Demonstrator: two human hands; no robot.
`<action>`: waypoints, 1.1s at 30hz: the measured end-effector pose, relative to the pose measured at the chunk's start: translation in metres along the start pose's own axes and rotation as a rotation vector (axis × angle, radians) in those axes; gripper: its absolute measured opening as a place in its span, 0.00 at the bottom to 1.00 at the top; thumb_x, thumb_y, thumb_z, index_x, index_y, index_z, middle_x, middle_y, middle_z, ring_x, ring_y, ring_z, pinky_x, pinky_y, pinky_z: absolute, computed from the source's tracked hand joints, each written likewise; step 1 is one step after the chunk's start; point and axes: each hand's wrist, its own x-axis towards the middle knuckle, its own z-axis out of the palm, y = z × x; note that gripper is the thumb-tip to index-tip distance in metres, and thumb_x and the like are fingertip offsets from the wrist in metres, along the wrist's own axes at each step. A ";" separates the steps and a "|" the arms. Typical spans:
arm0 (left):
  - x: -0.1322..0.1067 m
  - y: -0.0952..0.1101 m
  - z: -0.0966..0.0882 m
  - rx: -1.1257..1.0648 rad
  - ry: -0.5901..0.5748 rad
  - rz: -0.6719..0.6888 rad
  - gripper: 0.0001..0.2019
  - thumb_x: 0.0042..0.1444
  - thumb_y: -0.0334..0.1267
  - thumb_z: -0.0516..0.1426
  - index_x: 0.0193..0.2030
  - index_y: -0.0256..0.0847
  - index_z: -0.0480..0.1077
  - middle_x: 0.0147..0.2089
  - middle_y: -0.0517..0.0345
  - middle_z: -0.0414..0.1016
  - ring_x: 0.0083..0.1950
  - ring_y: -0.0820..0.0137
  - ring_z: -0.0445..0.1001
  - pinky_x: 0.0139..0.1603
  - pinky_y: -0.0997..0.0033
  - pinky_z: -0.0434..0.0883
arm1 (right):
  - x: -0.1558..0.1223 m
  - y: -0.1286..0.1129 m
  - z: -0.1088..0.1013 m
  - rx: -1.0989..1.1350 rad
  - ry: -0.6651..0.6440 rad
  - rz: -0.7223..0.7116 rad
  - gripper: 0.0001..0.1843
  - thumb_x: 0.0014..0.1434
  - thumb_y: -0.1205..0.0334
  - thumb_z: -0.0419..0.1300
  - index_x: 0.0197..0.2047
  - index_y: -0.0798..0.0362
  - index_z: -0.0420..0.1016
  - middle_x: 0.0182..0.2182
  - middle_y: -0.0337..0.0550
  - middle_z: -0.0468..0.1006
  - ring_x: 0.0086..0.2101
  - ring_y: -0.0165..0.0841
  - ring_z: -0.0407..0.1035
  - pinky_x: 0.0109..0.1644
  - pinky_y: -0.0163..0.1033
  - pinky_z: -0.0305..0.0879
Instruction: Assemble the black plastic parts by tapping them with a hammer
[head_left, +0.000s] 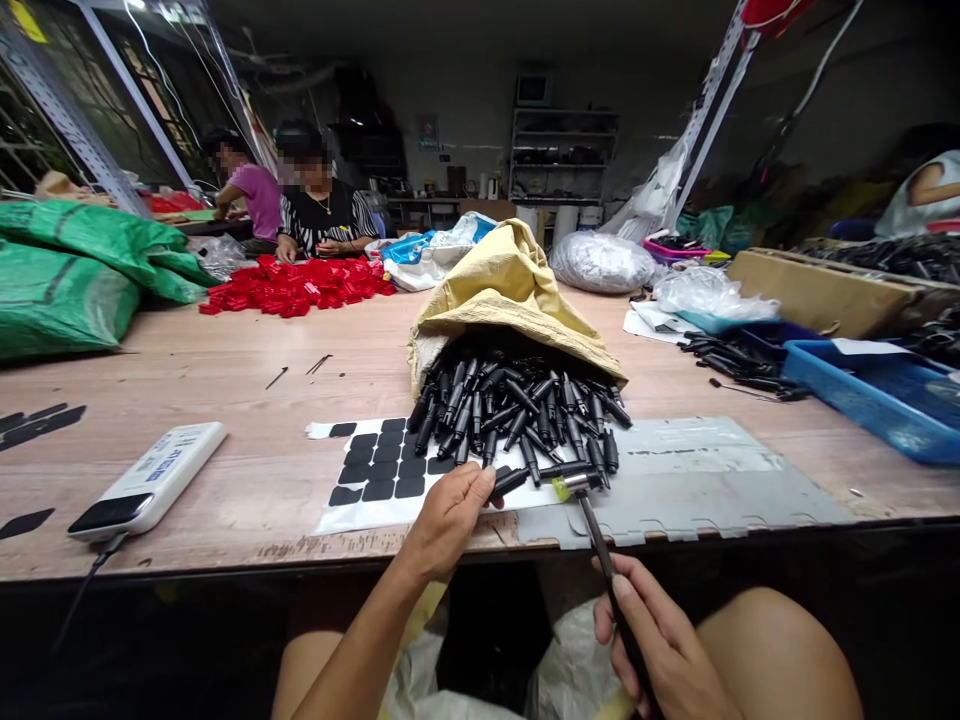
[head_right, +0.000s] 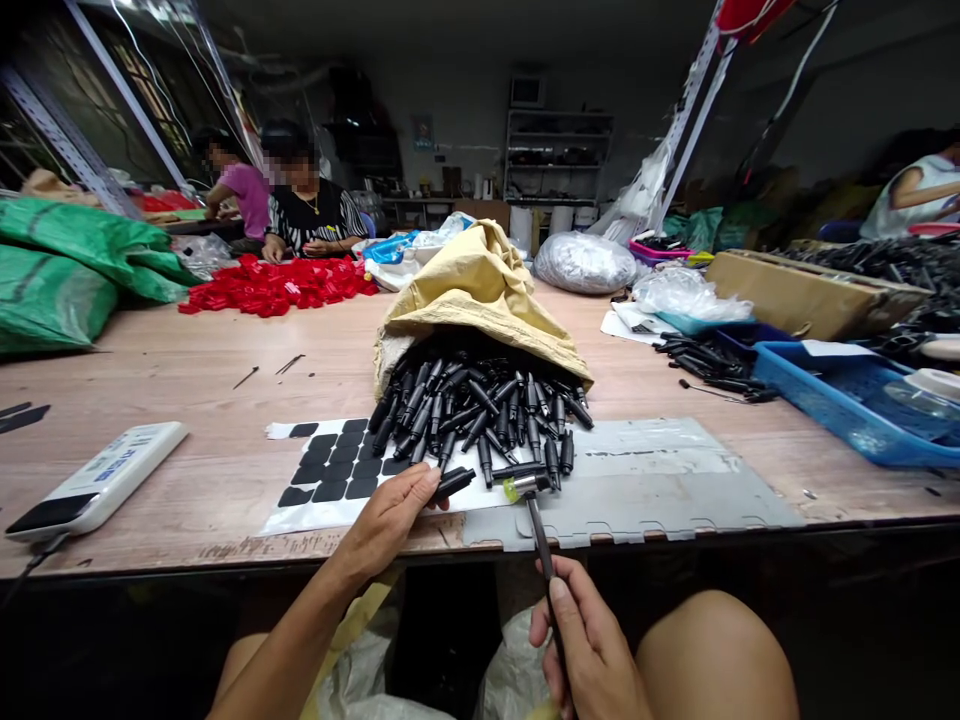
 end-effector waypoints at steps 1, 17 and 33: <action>0.000 0.000 0.000 0.023 -0.006 0.014 0.25 0.71 0.50 0.44 0.29 0.40 0.72 0.34 0.57 0.71 0.38 0.68 0.71 0.42 0.68 0.66 | 0.000 -0.001 -0.001 0.029 -0.007 0.006 0.31 0.61 0.31 0.54 0.57 0.45 0.62 0.28 0.33 0.73 0.16 0.23 0.58 0.15 0.29 0.53; -0.050 0.025 0.009 0.377 -0.290 0.277 0.04 0.50 0.38 0.68 0.31 0.45 0.78 0.45 0.53 0.71 0.53 0.57 0.65 0.55 0.56 0.65 | -0.004 -0.014 0.011 0.165 0.022 0.004 0.29 0.60 0.33 0.57 0.50 0.50 0.66 0.25 0.32 0.71 0.16 0.21 0.55 0.16 0.27 0.50; 0.015 0.031 0.033 0.394 0.211 -0.044 0.13 0.62 0.47 0.56 0.41 0.42 0.76 0.33 0.55 0.77 0.35 0.65 0.74 0.38 0.66 0.67 | 0.000 -0.006 0.011 0.169 -0.003 -0.026 0.29 0.62 0.33 0.55 0.50 0.50 0.64 0.24 0.30 0.70 0.15 0.21 0.55 0.15 0.27 0.49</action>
